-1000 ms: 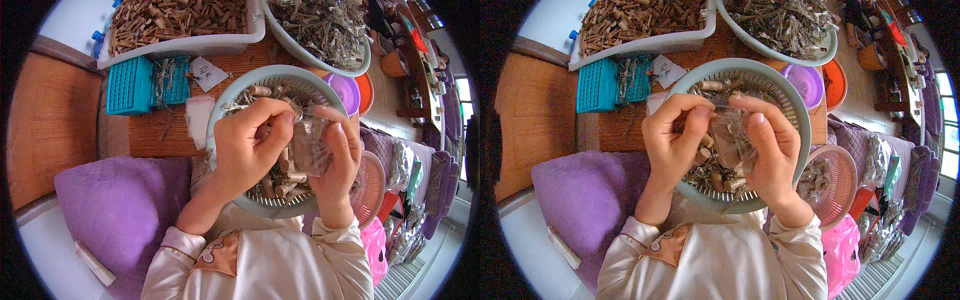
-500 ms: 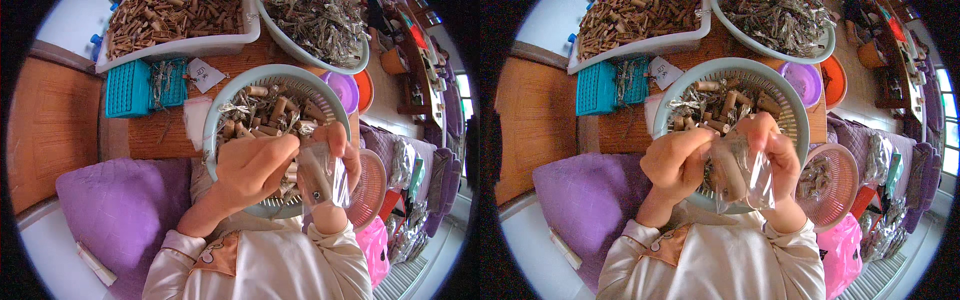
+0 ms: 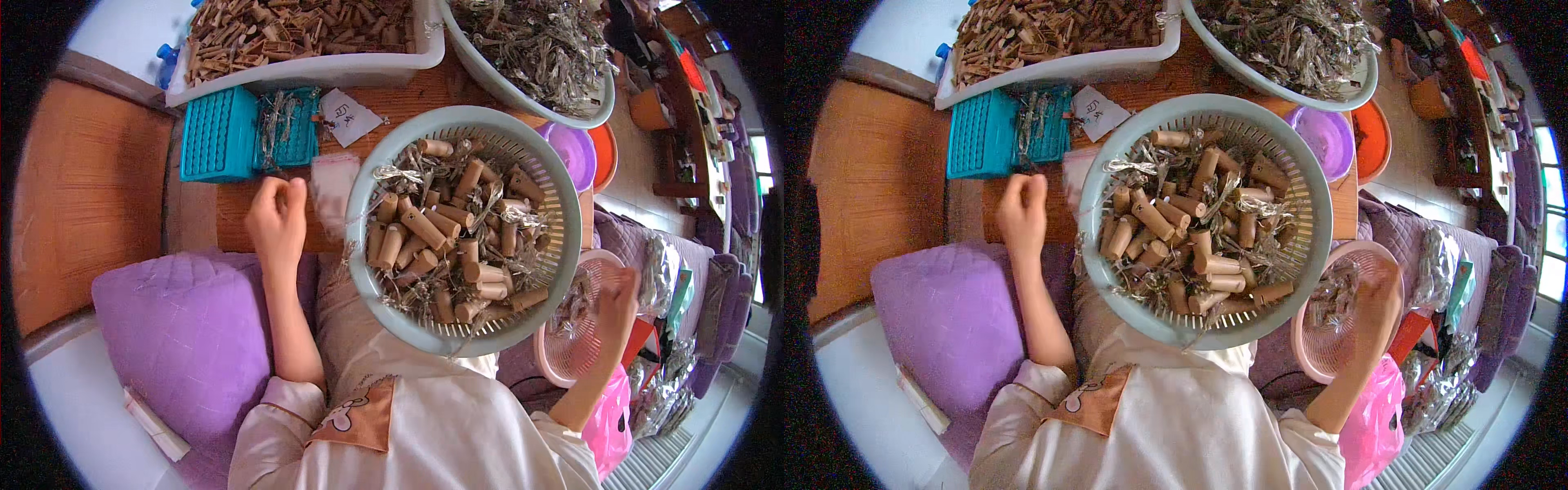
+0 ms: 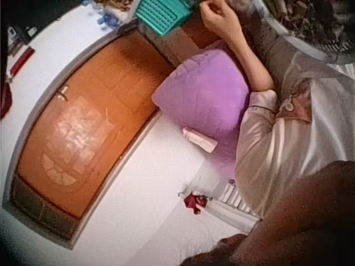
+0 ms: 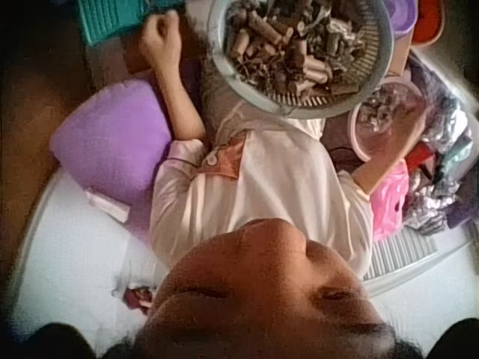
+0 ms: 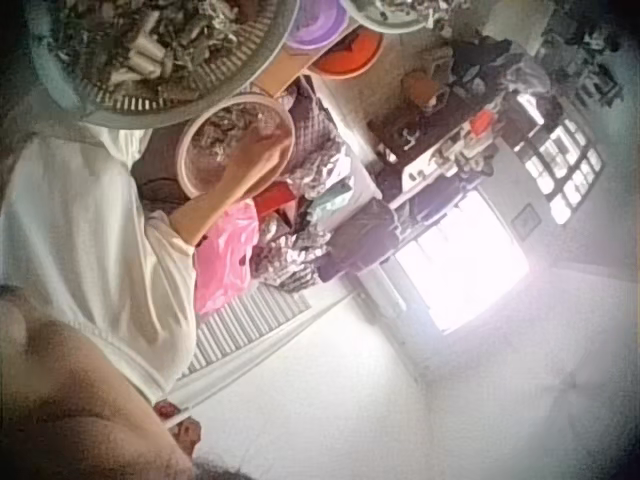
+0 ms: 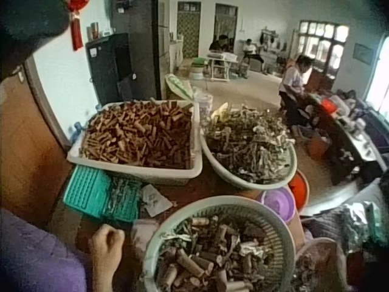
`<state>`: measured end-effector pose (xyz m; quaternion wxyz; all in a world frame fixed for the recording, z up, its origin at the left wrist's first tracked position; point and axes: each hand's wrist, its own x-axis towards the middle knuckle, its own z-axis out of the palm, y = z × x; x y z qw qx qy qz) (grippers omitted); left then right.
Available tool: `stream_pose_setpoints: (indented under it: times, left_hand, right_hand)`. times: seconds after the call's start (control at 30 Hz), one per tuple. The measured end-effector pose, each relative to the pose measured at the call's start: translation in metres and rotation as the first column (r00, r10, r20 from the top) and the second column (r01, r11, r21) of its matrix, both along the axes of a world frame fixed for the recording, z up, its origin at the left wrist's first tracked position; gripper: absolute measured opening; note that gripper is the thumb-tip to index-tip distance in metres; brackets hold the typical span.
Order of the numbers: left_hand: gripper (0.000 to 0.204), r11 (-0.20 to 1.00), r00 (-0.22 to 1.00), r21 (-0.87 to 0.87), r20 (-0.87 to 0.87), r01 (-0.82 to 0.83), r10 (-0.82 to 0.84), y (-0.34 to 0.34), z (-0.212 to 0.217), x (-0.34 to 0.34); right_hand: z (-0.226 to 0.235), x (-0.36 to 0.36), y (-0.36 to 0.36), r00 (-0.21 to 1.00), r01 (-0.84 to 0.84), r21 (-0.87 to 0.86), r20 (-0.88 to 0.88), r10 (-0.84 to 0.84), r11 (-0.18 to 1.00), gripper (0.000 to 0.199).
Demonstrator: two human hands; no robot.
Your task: The person sorts small plastic or rubber industrial components by hand, then bags them in plastic bags.
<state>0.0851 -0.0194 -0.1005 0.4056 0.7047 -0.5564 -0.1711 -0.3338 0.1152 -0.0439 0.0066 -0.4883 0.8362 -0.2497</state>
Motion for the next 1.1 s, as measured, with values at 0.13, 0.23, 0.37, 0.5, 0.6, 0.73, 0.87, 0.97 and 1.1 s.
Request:
stream_pose_setpoints:
  times: [0.13,0.23,0.37,0.5,0.6,0.73,0.87,0.97,1.1]
  left_hand:
    - [0.034,0.939,0.993,0.343,0.118,-0.038,-0.003,-0.006,-0.038,0.003]
    - [0.034,0.915,0.983,0.399,0.182,-0.052,-0.023,-0.011,-0.041,-0.003]
    - [0.031,0.910,0.977,0.413,0.205,-0.035,-0.055,-0.015,-0.054,0.005]
    - [0.025,0.920,0.974,0.392,0.205,0.014,-0.102,-0.012,-0.055,0.012]
    - [0.020,0.928,0.964,0.371,0.252,-0.014,-0.086,-0.010,-0.045,0.007]
    - [0.016,0.947,0.948,0.317,0.313,-0.046,-0.058,-0.002,-0.034,0.005]
    - [0.015,0.938,0.955,0.347,0.286,-0.030,-0.075,0.000,-0.023,0.008]
    - [0.016,0.956,0.982,0.284,0.140,0.081,-0.125,0.003,-0.017,0.015]
    - [0.025,0.914,0.519,-0.092,-0.798,0.395,-0.305,0.018,0.015,0.011]
  right_hand:
    - [0.015,-0.003,0.016,0.977,-0.107,0.691,-0.060,0.204,0.715,0.035]
    - [0.039,0.043,-0.027,0.985,-0.147,0.326,-0.033,0.167,0.934,0.031]
    - [0.051,0.116,-0.075,0.784,-0.585,0.122,0.341,0.520,0.802,0.022]
    - [0.042,0.178,-0.109,0.542,-0.836,0.192,0.152,0.826,0.514,0.034]
    - [0.026,0.192,-0.119,0.448,-0.859,0.354,0.167,0.878,0.370,0.033]
    - [0.025,0.190,-0.121,0.403,-0.884,0.342,0.211,0.891,0.319,0.030]
    - [0.025,0.179,-0.117,0.356,-0.928,0.209,0.264,0.896,0.307,0.030]
    - [0.033,0.164,-0.112,0.404,-0.899,0.100,0.563,0.721,0.425,0.024]
    - [0.037,0.150,-0.112,0.130,-0.391,-0.376,0.881,0.455,0.840,0.031]
